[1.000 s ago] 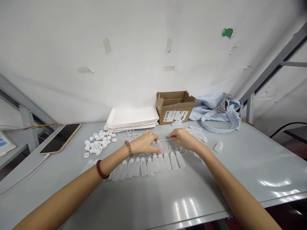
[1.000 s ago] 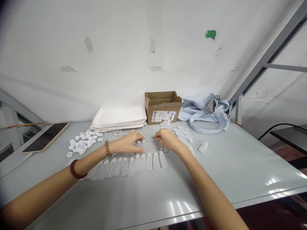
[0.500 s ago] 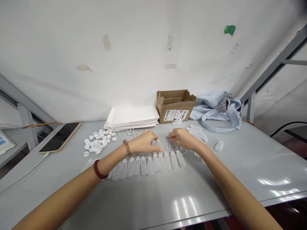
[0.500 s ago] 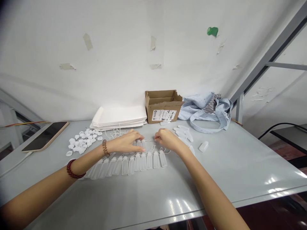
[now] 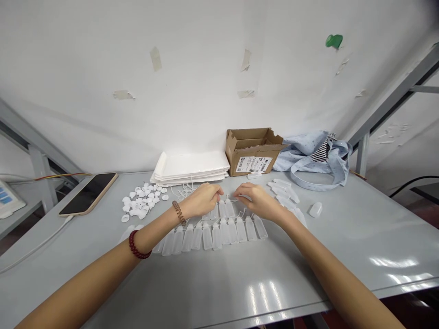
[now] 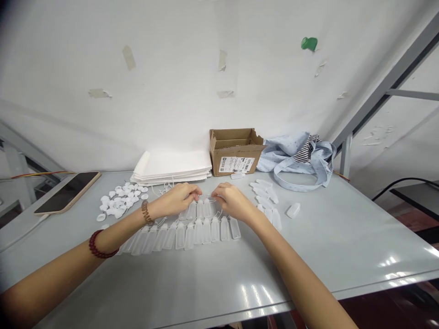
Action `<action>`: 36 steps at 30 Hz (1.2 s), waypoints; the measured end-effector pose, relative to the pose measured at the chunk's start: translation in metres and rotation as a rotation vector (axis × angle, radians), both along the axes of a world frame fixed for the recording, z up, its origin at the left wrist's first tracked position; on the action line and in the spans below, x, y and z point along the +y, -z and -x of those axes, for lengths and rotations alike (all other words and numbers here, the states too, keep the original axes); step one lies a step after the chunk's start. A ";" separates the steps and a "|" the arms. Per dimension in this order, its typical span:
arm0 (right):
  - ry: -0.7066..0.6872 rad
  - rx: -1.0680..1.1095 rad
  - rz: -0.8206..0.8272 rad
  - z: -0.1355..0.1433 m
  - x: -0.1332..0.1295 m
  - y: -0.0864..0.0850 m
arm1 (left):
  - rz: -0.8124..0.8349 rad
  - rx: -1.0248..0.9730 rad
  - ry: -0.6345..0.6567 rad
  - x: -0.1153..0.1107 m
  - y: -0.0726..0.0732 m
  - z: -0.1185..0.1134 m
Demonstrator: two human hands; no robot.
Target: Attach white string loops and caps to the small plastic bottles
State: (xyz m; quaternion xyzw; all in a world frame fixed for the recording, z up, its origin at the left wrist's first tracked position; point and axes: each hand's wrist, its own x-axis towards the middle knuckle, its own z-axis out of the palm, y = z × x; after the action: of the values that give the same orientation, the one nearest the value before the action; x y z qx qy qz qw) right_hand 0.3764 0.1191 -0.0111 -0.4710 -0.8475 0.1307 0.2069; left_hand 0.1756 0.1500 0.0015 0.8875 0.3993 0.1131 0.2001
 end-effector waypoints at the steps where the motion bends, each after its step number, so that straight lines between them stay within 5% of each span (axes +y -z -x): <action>1: 0.000 0.002 -0.004 0.000 0.000 0.000 | 0.001 -0.004 -0.003 0.000 0.000 0.000; 14: 0.059 -0.024 -0.083 -0.009 0.009 0.009 | 0.056 -0.053 -0.072 0.000 -0.006 0.005; 19: 0.275 -0.120 -0.157 -0.041 0.028 0.019 | 0.053 -0.079 -0.264 0.005 -0.019 0.045; 23: 0.311 -0.241 -0.157 -0.053 0.037 0.030 | -0.004 -0.035 -0.363 0.009 -0.018 0.083; 27: 0.315 -0.343 -0.161 -0.051 0.043 0.036 | -0.056 0.016 -0.314 0.004 -0.004 0.097; 36: 0.345 -0.519 -0.173 -0.051 0.044 0.035 | -0.078 0.059 -0.129 -0.013 0.019 0.081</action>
State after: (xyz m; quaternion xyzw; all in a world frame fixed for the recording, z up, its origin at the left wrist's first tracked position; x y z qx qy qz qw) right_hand 0.4271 0.1634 -0.0462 -0.6062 -0.7875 -0.1032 0.0422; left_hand 0.0945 0.1374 -0.0177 0.8700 0.4567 0.1149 0.1458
